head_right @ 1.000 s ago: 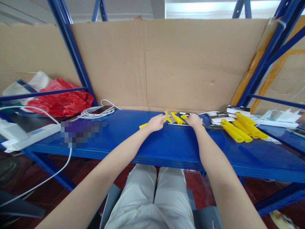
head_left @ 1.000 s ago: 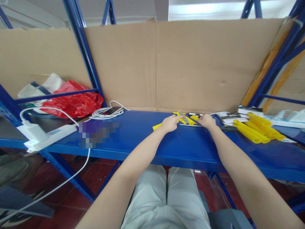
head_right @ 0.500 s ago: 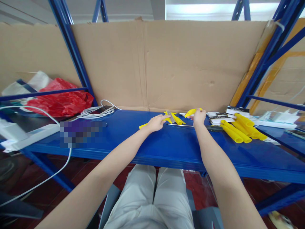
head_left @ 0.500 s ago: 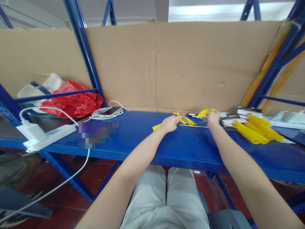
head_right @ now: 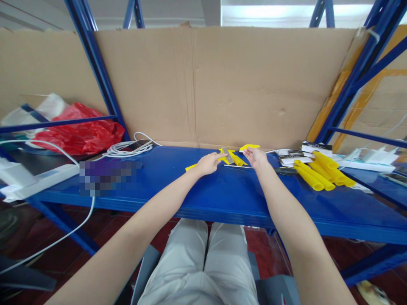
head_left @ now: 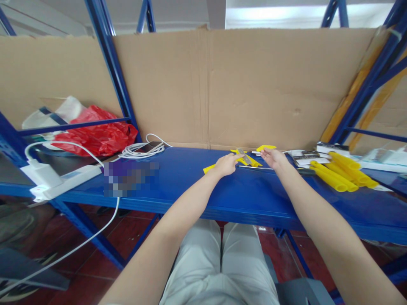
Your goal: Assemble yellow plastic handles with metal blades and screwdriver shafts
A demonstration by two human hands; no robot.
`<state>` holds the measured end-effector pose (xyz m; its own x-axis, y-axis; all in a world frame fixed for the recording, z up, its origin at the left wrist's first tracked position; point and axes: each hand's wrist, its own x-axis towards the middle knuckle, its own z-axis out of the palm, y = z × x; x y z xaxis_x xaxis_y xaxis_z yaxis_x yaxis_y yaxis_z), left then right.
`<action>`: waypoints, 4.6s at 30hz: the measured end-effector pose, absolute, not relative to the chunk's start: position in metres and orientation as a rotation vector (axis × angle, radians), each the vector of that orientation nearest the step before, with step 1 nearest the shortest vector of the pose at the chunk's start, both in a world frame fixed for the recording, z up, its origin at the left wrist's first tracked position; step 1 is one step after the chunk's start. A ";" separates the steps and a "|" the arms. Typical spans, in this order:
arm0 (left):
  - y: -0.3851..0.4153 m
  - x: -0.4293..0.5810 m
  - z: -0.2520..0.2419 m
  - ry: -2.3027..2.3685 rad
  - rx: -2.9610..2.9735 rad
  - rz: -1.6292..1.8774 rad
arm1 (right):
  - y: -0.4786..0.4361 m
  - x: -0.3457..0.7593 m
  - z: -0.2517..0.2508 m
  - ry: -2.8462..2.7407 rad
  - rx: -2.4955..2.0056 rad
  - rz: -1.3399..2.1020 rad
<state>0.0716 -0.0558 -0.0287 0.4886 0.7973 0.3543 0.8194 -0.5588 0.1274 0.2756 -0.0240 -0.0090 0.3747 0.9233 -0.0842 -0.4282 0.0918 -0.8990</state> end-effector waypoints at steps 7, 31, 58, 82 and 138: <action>-0.052 0.071 -0.032 -1.436 -2.667 -0.596 | -0.031 0.269 -0.006 -0.670 -0.933 1.129; -0.056 0.072 -0.029 -1.444 -2.664 -0.596 | -0.049 0.251 -0.002 -1.140 -1.037 1.049; -0.056 0.073 -0.028 -1.582 -2.673 -0.693 | -0.043 0.242 -0.014 -1.526 -1.172 0.672; -0.057 0.074 -0.027 -1.499 -2.709 -0.719 | -0.041 0.246 -0.017 -1.547 -1.219 0.670; -0.052 0.076 -0.034 -1.357 -2.717 -0.654 | -0.012 0.353 -0.042 -1.601 -2.360 -0.058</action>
